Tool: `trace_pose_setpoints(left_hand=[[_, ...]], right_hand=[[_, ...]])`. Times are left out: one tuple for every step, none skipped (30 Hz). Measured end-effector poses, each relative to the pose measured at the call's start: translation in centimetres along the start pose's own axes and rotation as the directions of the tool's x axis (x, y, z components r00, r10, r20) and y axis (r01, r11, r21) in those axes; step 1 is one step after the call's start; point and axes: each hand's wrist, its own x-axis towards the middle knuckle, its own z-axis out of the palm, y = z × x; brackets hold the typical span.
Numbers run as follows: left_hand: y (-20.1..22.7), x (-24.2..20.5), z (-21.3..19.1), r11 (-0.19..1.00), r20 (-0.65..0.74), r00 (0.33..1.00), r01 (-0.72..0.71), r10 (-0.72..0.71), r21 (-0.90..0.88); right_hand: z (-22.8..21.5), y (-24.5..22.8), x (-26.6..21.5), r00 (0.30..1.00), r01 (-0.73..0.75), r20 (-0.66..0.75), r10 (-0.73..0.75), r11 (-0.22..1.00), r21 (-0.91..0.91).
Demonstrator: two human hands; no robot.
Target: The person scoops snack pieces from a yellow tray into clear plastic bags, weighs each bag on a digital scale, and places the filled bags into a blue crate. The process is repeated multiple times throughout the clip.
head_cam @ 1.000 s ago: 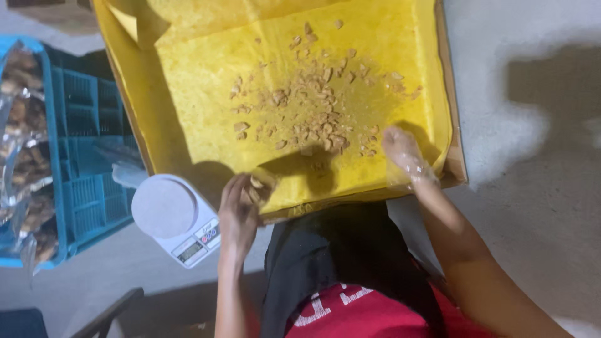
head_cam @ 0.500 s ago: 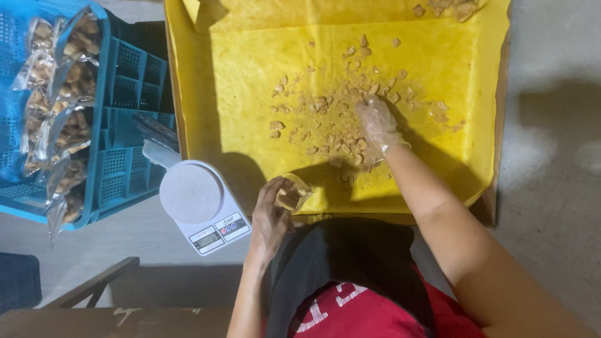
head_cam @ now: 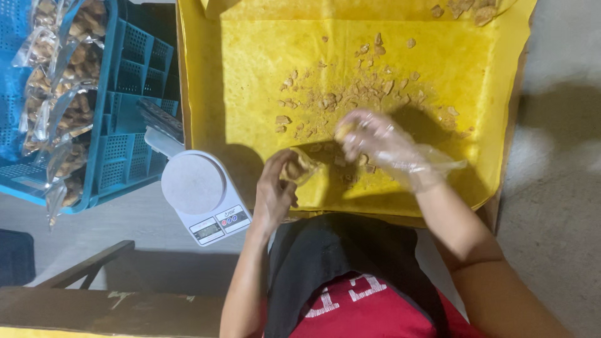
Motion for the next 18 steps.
trace_pose_setpoints(left_hand=[[-0.8,0.7,0.2,0.999,-0.006,1.000,-0.005,0.005,-0.036],[-1.6,1.3,0.4,0.998,-0.007,1.000,-0.006,0.005,-0.067],[-2.4,1.7,0.6,0.995,-0.007,1.000,-0.006,0.005,-0.098],[-3.2,1.7,0.6,0.993,-0.009,1.000,-0.020,0.019,-0.114],[-3.9,1.6,0.6,0.991,-0.012,0.999,-0.034,0.033,-0.129],[-4.4,1.4,0.5,0.988,-0.013,0.999,-0.050,0.049,-0.145],[-4.6,1.1,0.5,0.986,-0.034,0.999,-0.034,0.029,-0.160],[-4.7,0.7,0.5,0.984,-0.058,0.998,-0.019,0.009,-0.177],[-4.5,0.3,0.4,0.981,-0.082,0.997,-0.004,-0.012,-0.195],[-4.3,-0.2,0.3,0.983,-0.089,0.995,0.017,-0.034,-0.183],[-4.1,-0.7,0.1,0.984,-0.097,0.994,0.039,-0.056,-0.172],[-3.8,-1.1,0.0,0.986,-0.102,0.992,0.058,-0.074,-0.159],[-3.4,-1.5,-0.1,0.987,-0.115,0.993,0.015,-0.033,-0.158],[-3.0,-1.8,-0.2,0.987,-0.127,0.992,-0.030,0.010,-0.155],[-2.6,-2.1,-0.2,0.986,-0.139,0.989,-0.074,0.053,-0.151],[-2.3,-2.3,-0.3,0.987,-0.138,0.990,-0.050,0.029,-0.154],[-2.1,-2.6,-0.3,0.987,-0.138,0.990,-0.026,0.004,-0.156],[-1.7,-2.5,-0.5,0.988,-0.133,0.991,-0.005,-0.016,-0.155]], right_hand=[[2.1,-0.7,0.8,0.979,0.095,0.177,-0.099,0.995,0.032],[4.1,-1.4,1.4,0.920,0.178,0.338,-0.197,0.980,0.086],[5.5,-2.2,1.2,0.946,0.170,0.303,-0.114,0.972,-0.164],[6.9,-2.9,0.8,0.967,0.145,0.253,-0.043,0.904,-0.402],[7.8,-3.6,0.5,0.983,0.105,0.185,0.013,0.782,-0.615],[8.1,-4.4,0.5,0.990,0.008,0.117,0.084,0.777,-0.629],[8.0,-5.2,0.7,0.987,-0.089,0.048,0.154,0.766,-0.637],[7.6,-5.8,1.0,0.974,-0.184,-0.018,0.225,0.746,-0.640],[6.8,-6.4,1.2,0.960,-0.281,-0.166,0.227,0.734,-0.619],[5.8,-6.6,1.4,0.923,-0.374,-0.309,0.229,0.721,-0.583],[4.6,-6.7,2.7,0.943,-0.294,-0.309,0.127,0.757,-0.584],[3.4,-6.5,4.0,0.950,-0.209,-0.311,0.022,0.785,-0.584],[2.4,-5.7,5.0,0.961,-0.172,-0.277,-0.004,0.774,-0.610],[1.3,-4.8,5.9,0.970,-0.133,-0.241,-0.031,0.762,-0.634],[0.3,-3.7,6.7,0.977,-0.093,-0.205,-0.058,0.749,-0.656],[-0.2,-2.0,7.3,0.968,-0.188,-0.247,0.042,0.773,-0.605],[-0.3,0.1,7.9,0.948,-0.282,-0.283,0.142,0.786,-0.550],[-0.7,1.7,8.7,0.918,-0.373,-0.318,0.237,0.789,-0.488]])
